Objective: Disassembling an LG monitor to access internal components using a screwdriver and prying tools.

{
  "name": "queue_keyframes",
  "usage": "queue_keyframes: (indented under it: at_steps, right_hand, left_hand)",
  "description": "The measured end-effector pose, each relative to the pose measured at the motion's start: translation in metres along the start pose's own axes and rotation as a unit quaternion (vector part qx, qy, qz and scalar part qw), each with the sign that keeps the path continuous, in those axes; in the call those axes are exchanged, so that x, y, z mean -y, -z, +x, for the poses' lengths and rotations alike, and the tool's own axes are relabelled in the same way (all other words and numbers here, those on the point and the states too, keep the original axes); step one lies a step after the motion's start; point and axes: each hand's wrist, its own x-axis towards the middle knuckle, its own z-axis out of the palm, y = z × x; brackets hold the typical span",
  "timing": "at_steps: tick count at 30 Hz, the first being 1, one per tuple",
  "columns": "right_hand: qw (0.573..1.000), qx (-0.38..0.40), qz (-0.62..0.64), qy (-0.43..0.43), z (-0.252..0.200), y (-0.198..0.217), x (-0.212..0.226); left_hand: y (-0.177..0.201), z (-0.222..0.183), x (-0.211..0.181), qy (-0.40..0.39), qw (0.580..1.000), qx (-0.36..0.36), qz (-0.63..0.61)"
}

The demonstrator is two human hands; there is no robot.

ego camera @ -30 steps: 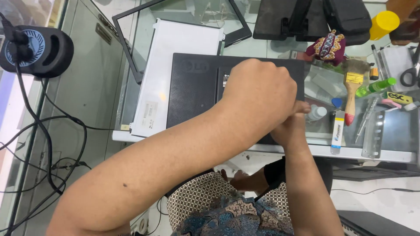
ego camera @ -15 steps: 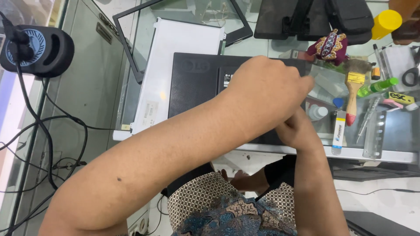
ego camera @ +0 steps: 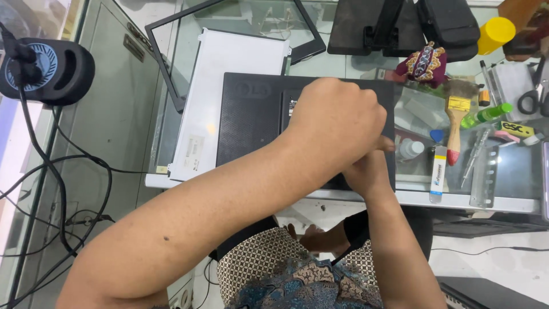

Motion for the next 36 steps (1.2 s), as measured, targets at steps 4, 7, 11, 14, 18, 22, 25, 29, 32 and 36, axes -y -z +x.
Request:
queue_keyframes:
  at_steps: [4, 7, 11, 14, 18, 22, 25, 29, 32, 36]
  right_hand:
    - [1.0, -0.001, 0.011, -0.009, 0.0, 0.0, 0.004]
    - [1.0, -0.001, 0.023, -0.016, 0.0, 0.003, 0.01]
    - [0.993, -0.028, 0.115, -0.01, -0.002, 0.003, 0.018]
    - [0.975, -0.095, 0.196, 0.041, -0.008, 0.012, 0.03]
    - [0.897, -0.121, 0.42, 0.063, -0.01, 0.028, 0.048]
    - [0.885, -0.157, 0.439, 0.009, 0.0, 0.024, 0.035]
    - [0.82, -0.177, 0.543, 0.031, 0.008, 0.011, 0.015]
    - [0.783, -0.182, 0.595, 0.002, 0.011, 0.0, 0.001]
    - [0.772, -0.201, 0.604, -0.003, 0.006, -0.002, -0.004]
    - [0.747, -0.316, 0.585, 0.012, -0.02, 0.035, -0.035]
  left_hand:
    - [0.004, -0.022, -0.001, 0.014, 0.997, -0.057, -0.045]
    - [-0.005, -0.017, 0.007, -0.009, 0.996, -0.076, -0.039]
    - [-0.015, -0.019, 0.007, 0.07, 0.98, -0.185, -0.005]
    - [0.008, -0.045, 0.018, 0.102, 0.964, -0.24, -0.058]
    - [0.0, -0.077, 0.035, 0.182, 0.946, -0.147, -0.224]
    - [-0.053, -0.09, 0.031, 0.25, 0.909, -0.095, -0.321]
    - [-0.101, -0.086, 0.01, 0.186, 0.86, -0.178, -0.44]
    - [-0.121, -0.07, -0.019, 0.195, 0.788, -0.217, -0.542]
    - [-0.122, -0.066, -0.025, 0.209, 0.786, -0.209, -0.543]
    - [-0.127, -0.073, -0.019, 0.22, 0.831, -0.161, -0.485]
